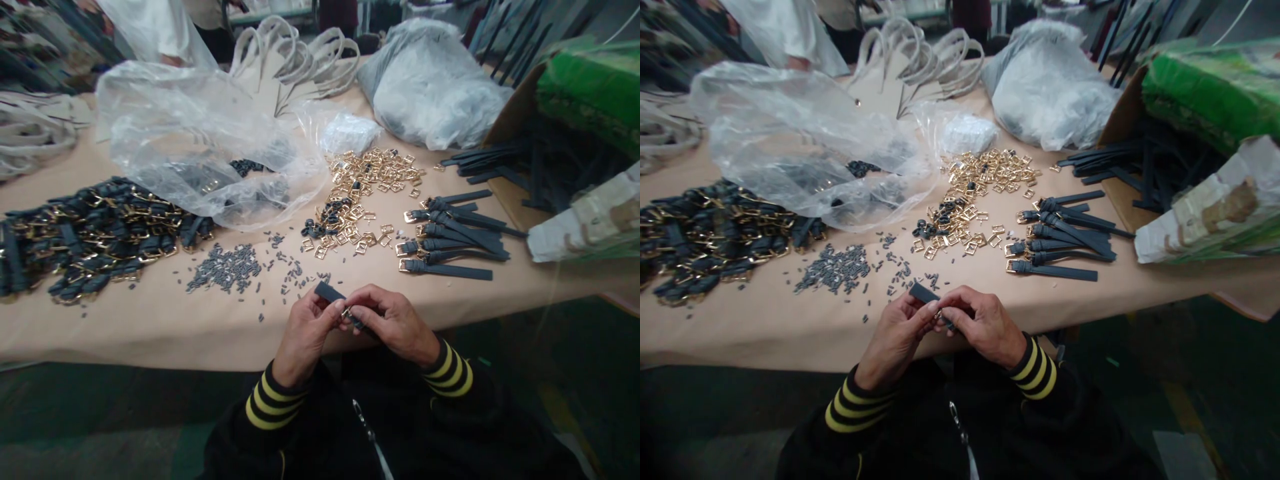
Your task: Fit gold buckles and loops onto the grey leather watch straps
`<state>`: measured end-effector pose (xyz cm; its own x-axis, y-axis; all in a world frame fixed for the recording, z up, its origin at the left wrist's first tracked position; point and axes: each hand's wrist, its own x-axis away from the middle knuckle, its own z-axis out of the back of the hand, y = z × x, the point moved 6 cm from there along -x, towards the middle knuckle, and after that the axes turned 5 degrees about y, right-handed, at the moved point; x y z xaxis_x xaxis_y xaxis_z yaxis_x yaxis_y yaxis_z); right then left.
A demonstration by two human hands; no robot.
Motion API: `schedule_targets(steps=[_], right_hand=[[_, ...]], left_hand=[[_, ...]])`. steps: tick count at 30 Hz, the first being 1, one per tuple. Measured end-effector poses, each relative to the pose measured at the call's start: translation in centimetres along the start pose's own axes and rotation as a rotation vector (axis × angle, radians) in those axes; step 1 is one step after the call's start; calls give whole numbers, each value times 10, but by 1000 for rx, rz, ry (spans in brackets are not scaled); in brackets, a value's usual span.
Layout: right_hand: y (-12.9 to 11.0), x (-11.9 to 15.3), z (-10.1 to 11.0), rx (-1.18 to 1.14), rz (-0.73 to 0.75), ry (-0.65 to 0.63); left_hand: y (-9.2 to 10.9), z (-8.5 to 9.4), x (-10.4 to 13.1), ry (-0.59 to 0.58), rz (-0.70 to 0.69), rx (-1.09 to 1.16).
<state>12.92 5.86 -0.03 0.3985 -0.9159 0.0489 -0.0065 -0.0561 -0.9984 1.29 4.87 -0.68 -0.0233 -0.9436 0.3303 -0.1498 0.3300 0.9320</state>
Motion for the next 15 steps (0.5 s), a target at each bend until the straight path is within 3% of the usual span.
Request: schedule_targets(steps=[6, 10, 15], right_hand=[[1, -2, 5, 75, -38, 63], [-5, -3, 4, 228, -17, 63], [-11, -4, 10, 399, 11, 121]], left_hand=[[-1, 2, 3, 36, -14, -62], [-3, 4, 5, 88, -24, -16], [2, 3, 7, 117, -65, -131]])
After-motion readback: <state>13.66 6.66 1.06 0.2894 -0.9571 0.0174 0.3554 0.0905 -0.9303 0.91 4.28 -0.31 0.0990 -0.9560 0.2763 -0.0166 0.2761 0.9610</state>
